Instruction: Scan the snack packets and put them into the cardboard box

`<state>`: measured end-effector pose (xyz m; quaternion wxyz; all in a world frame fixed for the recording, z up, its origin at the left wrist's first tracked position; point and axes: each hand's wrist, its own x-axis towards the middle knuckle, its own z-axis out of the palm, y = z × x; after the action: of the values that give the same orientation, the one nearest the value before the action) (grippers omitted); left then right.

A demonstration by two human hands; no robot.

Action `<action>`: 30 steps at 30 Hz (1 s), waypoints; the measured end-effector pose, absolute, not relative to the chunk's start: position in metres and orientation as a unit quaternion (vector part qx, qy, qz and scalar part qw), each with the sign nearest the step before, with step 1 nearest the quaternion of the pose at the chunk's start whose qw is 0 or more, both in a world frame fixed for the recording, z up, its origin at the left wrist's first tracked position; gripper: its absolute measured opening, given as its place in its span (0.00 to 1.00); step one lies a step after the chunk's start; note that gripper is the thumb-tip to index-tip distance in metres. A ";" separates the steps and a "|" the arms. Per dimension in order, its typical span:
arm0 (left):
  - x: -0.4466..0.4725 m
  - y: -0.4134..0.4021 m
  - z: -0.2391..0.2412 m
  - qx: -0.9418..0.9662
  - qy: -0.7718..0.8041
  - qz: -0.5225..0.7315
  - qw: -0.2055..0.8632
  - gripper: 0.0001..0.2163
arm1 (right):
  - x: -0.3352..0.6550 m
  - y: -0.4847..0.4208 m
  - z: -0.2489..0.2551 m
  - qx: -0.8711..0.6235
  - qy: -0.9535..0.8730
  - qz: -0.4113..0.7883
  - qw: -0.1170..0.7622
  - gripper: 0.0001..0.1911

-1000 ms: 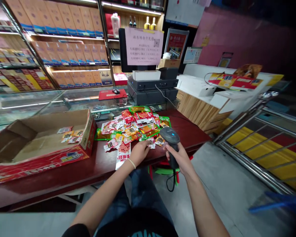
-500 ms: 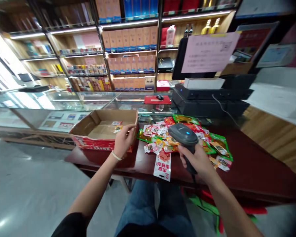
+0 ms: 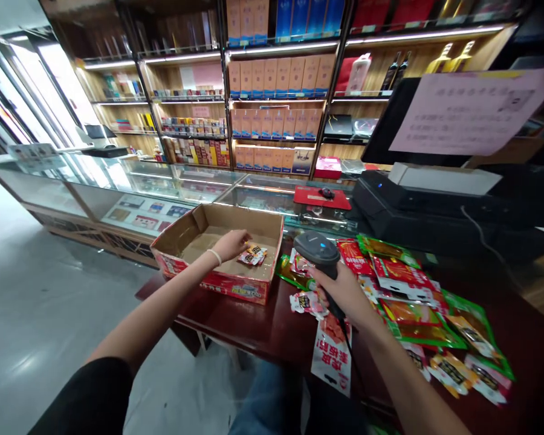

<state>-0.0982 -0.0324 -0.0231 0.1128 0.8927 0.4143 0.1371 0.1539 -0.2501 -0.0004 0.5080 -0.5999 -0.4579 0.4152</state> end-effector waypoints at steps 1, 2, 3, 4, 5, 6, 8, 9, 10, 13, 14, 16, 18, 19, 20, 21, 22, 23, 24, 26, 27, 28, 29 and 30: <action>-0.092 -0.025 -0.024 0.903 0.409 0.086 0.100 0.12 | 0.152 -0.246 0.000 -0.597 -0.456 0.422 0.508 0.20; -0.087 -0.019 -0.025 0.909 0.404 0.041 0.093 0.12 | 0.150 -0.243 0.000 -0.594 -0.456 0.427 0.507 0.20; -0.081 -0.014 -0.027 0.913 0.396 0.004 0.094 0.13 | 0.149 -0.240 0.000 -0.592 -0.456 0.431 0.506 0.20; -0.075 -0.010 -0.031 0.916 0.388 -0.031 0.099 0.15 | 0.147 -0.238 0.000 -0.589 -0.457 0.433 0.507 0.20; -0.071 -0.007 -0.036 0.915 0.384 -0.064 0.104 0.18 | 0.146 -0.235 0.000 -0.587 -0.457 0.434 0.508 0.20; -0.067 -0.005 -0.041 0.914 0.381 -0.095 0.105 0.22 | 0.145 -0.233 -0.001 -0.585 -0.459 0.435 0.508 0.20; -0.061 -0.005 -0.054 0.908 0.381 -0.151 0.091 0.29 | 0.143 -0.230 -0.003 -0.580 -0.461 0.437 0.510 0.20; -0.059 -0.006 -0.060 0.905 0.384 -0.165 0.082 0.30 | 0.142 -0.229 -0.004 -0.578 -0.462 0.438 0.510 0.20; -0.057 -0.007 -0.065 0.904 0.388 -0.166 0.074 0.31 | 0.141 -0.228 -0.005 -0.577 -0.462 0.441 0.510 0.20; -0.055 -0.010 -0.072 0.904 0.402 -0.128 0.066 0.25 | 0.139 -0.228 -0.008 -0.573 -0.464 0.449 0.505 0.20; -0.054 -0.010 -0.071 0.905 0.405 -0.116 0.066 0.21 | 0.138 -0.229 -0.009 -0.573 -0.465 0.450 0.503 0.20; -0.055 -0.009 -0.064 0.905 0.413 -0.080 0.064 0.13 | 0.137 -0.232 -0.009 -0.575 -0.462 0.453 0.501 0.20; -0.058 -0.006 -0.052 0.904 0.423 -0.024 0.057 0.09 | 0.139 -0.237 -0.009 -0.571 -0.454 0.458 0.508 0.21; -0.059 -0.005 -0.044 0.903 0.427 0.005 0.047 0.10 | 0.140 -0.239 -0.009 -0.568 -0.451 0.459 0.513 0.21; -0.061 -0.005 -0.036 0.899 0.433 0.047 0.040 0.12 | 0.142 -0.241 -0.009 -0.565 -0.450 0.457 0.518 0.21; -0.061 -0.006 -0.028 0.890 0.441 0.106 0.046 0.14 | 0.144 -0.243 -0.010 -0.563 -0.452 0.454 0.523 0.21; -0.062 -0.008 -0.020 0.871 0.449 0.184 0.074 0.15 | 0.145 -0.245 -0.010 -0.562 -0.453 0.449 0.527 0.21; -0.061 -0.010 -0.013 0.836 0.456 0.275 0.131 0.14 | 0.147 -0.247 -0.011 -0.563 -0.452 0.445 0.529 0.21; -0.059 -0.014 -0.006 0.780 0.457 0.368 0.216 0.13 | 0.149 -0.249 -0.011 -0.565 -0.449 0.443 0.532 0.22; -0.053 -0.026 0.006 0.615 0.432 0.508 0.420 0.09 | 0.150 -0.253 -0.012 -0.563 -0.440 0.441 0.543 0.22; -0.049 -0.033 0.011 0.532 0.413 0.539 0.506 0.07 | 0.151 -0.256 -0.012 -0.562 -0.437 0.436 0.551 0.22; -0.045 -0.041 0.015 0.457 0.394 0.553 0.574 0.05 | 0.151 -0.260 -0.012 -0.560 -0.436 0.429 0.559 0.22; -0.041 -0.050 0.018 0.397 0.376 0.559 0.623 0.03 | 0.151 -0.264 -0.011 -0.559 -0.438 0.419 0.566 0.22; -0.037 -0.059 0.020 0.353 0.359 0.562 0.656 0.01 | 0.151 -0.268 -0.011 -0.560 -0.440 0.408 0.571 0.21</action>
<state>-0.0365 -0.0591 0.0198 0.6565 0.3530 0.3592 0.5616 0.1508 -0.2680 -0.0114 0.5712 -0.5601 -0.4397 0.4083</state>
